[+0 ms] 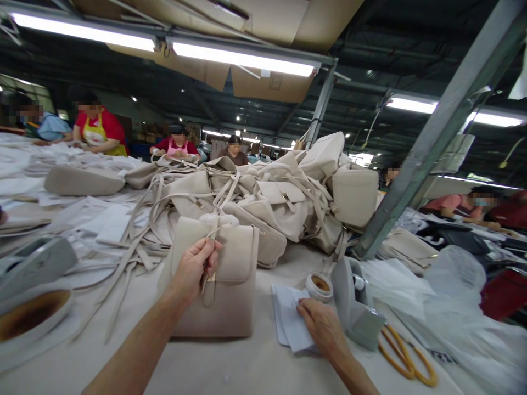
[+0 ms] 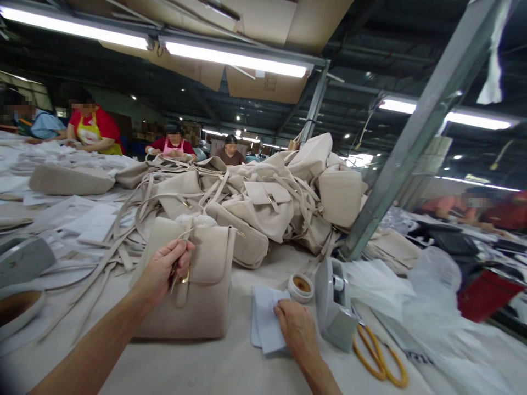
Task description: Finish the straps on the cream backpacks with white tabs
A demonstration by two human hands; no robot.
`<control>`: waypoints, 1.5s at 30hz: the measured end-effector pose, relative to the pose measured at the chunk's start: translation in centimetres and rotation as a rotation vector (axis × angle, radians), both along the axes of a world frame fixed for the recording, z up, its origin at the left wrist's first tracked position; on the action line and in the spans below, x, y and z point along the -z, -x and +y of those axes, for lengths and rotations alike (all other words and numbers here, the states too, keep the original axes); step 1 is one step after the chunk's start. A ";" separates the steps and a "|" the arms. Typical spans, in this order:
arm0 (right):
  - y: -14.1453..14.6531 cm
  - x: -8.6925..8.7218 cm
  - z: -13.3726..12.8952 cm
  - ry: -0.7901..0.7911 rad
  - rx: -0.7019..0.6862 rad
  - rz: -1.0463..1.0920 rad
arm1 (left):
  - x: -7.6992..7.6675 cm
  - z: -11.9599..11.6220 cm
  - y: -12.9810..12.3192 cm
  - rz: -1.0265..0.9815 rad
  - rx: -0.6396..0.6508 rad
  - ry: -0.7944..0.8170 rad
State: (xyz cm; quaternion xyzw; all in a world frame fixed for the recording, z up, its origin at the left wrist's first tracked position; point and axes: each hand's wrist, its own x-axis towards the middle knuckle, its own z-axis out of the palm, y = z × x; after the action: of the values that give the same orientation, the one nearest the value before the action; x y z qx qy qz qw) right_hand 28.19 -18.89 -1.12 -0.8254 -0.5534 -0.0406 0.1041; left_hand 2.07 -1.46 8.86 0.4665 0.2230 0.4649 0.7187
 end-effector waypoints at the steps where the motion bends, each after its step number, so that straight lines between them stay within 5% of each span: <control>1: 0.1 -0.4 0.0 0.026 -0.002 -0.011 | 0.0 0.0 0.0 0.000 0.002 0.003; 8: 1.6 -1.6 0.4 0.069 -0.042 -0.118 | -0.2 -0.2 0.0 0.001 -0.005 -0.003; 19: 1.9 1.4 -0.6 -0.067 -0.145 0.181 | -0.1 -0.2 0.1 -0.002 0.001 -0.015; 31: 1.4 0.1 -0.1 -0.177 -0.123 0.467 | -0.1 -0.3 0.2 -0.017 0.022 -0.005; 39: 1.3 -1.2 0.2 -0.047 -0.179 0.315 | -0.2 -0.3 0.2 -0.023 0.031 0.005; 45: 1.2 -0.6 -3.3 -0.025 -0.291 0.256 | -0.1 -0.3 0.3 -0.033 0.029 -0.005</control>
State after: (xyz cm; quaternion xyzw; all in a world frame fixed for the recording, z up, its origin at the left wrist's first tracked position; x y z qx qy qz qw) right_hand 26.97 -22.20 -0.47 -0.7338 -0.6485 0.0731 0.1887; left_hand 1.79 -1.72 8.99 0.4638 0.2031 0.4628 0.7276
